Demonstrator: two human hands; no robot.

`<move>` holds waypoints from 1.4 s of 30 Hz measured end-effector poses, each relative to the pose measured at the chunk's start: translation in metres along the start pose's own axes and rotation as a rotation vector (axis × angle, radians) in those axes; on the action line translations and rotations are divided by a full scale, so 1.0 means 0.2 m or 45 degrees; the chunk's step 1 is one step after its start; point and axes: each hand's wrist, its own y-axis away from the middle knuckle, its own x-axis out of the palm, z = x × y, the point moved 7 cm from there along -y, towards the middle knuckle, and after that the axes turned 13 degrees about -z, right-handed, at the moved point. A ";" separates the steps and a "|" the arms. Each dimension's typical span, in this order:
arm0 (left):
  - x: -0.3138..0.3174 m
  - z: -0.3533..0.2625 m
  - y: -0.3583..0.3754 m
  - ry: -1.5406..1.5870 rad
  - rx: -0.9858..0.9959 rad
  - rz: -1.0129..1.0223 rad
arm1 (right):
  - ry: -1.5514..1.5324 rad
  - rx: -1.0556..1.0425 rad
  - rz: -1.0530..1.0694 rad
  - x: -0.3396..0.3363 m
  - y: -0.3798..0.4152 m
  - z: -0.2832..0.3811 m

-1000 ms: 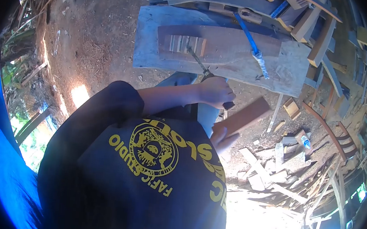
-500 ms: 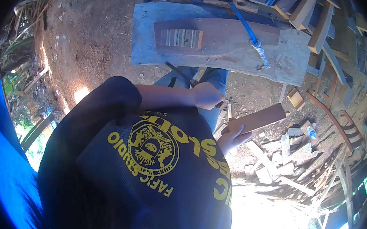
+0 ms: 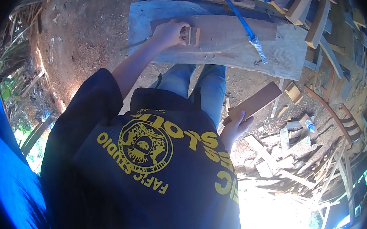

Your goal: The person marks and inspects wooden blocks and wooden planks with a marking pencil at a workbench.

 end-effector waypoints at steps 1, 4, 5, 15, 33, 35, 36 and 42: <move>0.00 0.03 -0.02 -0.001 -0.001 0.001 | 0.001 0.001 0.001 0.01 0.00 0.00; 0.02 0.03 -0.08 -0.002 0.099 0.067 | 0.004 -0.038 0.008 0.03 0.00 0.03; 0.01 0.02 -0.09 0.011 0.121 0.059 | 0.012 -0.051 0.011 0.03 0.01 0.04; 0.00 0.11 -0.11 0.260 -0.170 -0.166 | 0.043 -0.048 -0.065 -0.01 -0.02 0.02; 0.10 0.10 -0.11 0.316 -0.013 0.031 | 0.074 -0.052 -0.009 -0.03 -0.09 0.00; 0.08 0.09 -0.09 0.338 -0.045 0.005 | 0.066 -0.048 -0.007 -0.05 -0.09 0.00; 0.06 0.08 -0.07 0.359 -0.079 -0.025 | 0.057 -0.045 -0.002 -0.06 -0.10 0.00; -0.23 -0.39 0.08 0.370 0.150 -0.331 | 0.087 -0.014 -0.020 -0.07 -0.12 -0.01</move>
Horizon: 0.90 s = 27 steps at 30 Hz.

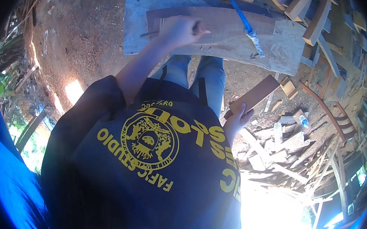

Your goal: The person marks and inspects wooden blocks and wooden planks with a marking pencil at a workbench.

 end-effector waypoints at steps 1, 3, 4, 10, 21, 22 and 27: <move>0.00 -0.11 0.00 0.059 0.092 -0.056 | 0.007 -0.001 0.010 0.00 0.00 0.00; 0.02 -0.27 0.00 0.118 0.176 -0.118 | 0.037 -0.010 0.030 0.01 -0.01 0.02; 0.00 -0.36 0.00 0.206 0.298 -0.208 | 0.042 -0.015 0.037 0.02 -0.01 0.03; 0.03 -0.43 0.05 0.330 0.515 -0.511 | 0.020 -0.037 -0.010 0.01 -0.02 0.06; 0.02 -0.50 0.11 0.475 0.552 -0.520 | 0.046 -0.055 0.013 0.05 -0.06 0.05; 0.04 -0.51 0.11 0.442 0.553 -0.462 | 0.037 -0.055 -0.015 0.05 -0.06 0.06; 0.04 -0.51 0.10 0.427 0.539 -0.411 | 0.073 -0.039 -0.009 0.06 -0.05 0.07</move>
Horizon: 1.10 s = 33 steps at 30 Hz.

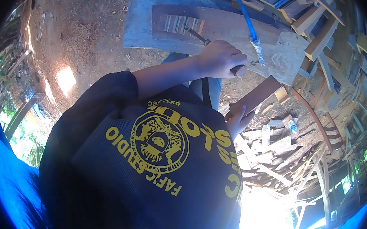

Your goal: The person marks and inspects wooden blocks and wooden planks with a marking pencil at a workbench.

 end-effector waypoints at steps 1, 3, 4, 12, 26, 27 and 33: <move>0.00 0.00 0.00 0.003 -0.003 0.015 | 0.006 -0.010 0.008 0.00 0.00 -0.01; 0.00 0.01 0.00 0.004 -0.007 0.027 | -0.001 -0.014 0.002 0.00 0.00 -0.01; -0.01 0.02 0.00 -0.009 0.008 0.003 | -0.010 -0.016 -0.009 0.00 0.00 -0.01; 0.02 0.03 0.01 -0.024 -0.005 0.106 | 0.022 -0.027 0.010 0.01 0.02 0.01; 0.05 0.01 0.03 0.004 -0.011 0.171 | -0.018 -0.049 0.008 0.02 0.03 0.00; 0.05 0.01 0.03 0.005 -0.011 0.169 | -0.029 -0.035 0.009 0.02 0.03 0.00; 0.09 0.02 0.04 -0.023 0.000 0.234 | -0.015 -0.026 0.012 0.03 0.03 0.00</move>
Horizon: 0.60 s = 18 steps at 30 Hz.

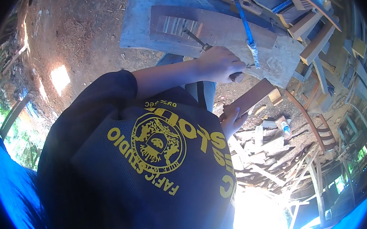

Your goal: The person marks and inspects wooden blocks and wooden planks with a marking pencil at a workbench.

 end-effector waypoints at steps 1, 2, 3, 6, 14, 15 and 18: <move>0.00 0.00 0.00 0.010 -0.012 -0.015 | 0.003 -0.003 -0.006 0.00 0.00 0.00; -0.01 0.01 -0.01 0.020 -0.023 -0.030 | 0.003 -0.004 -0.006 0.00 0.01 0.01; -0.01 0.00 -0.01 0.020 -0.023 -0.031 | 0.006 0.002 -0.009 0.00 0.01 0.01; -0.06 0.00 -0.03 0.022 -0.035 -0.179 | 0.009 -0.004 -0.011 0.01 0.02 0.02; -0.09 0.04 -0.07 0.026 -0.076 -0.229 | -0.006 0.028 -0.042 0.01 0.03 0.04; -0.09 0.04 -0.07 0.025 -0.077 -0.228 | 0.004 0.029 -0.033 0.01 0.03 0.03; -0.10 0.05 -0.07 0.024 -0.075 -0.205 | 0.009 0.019 -0.010 0.01 0.02 0.02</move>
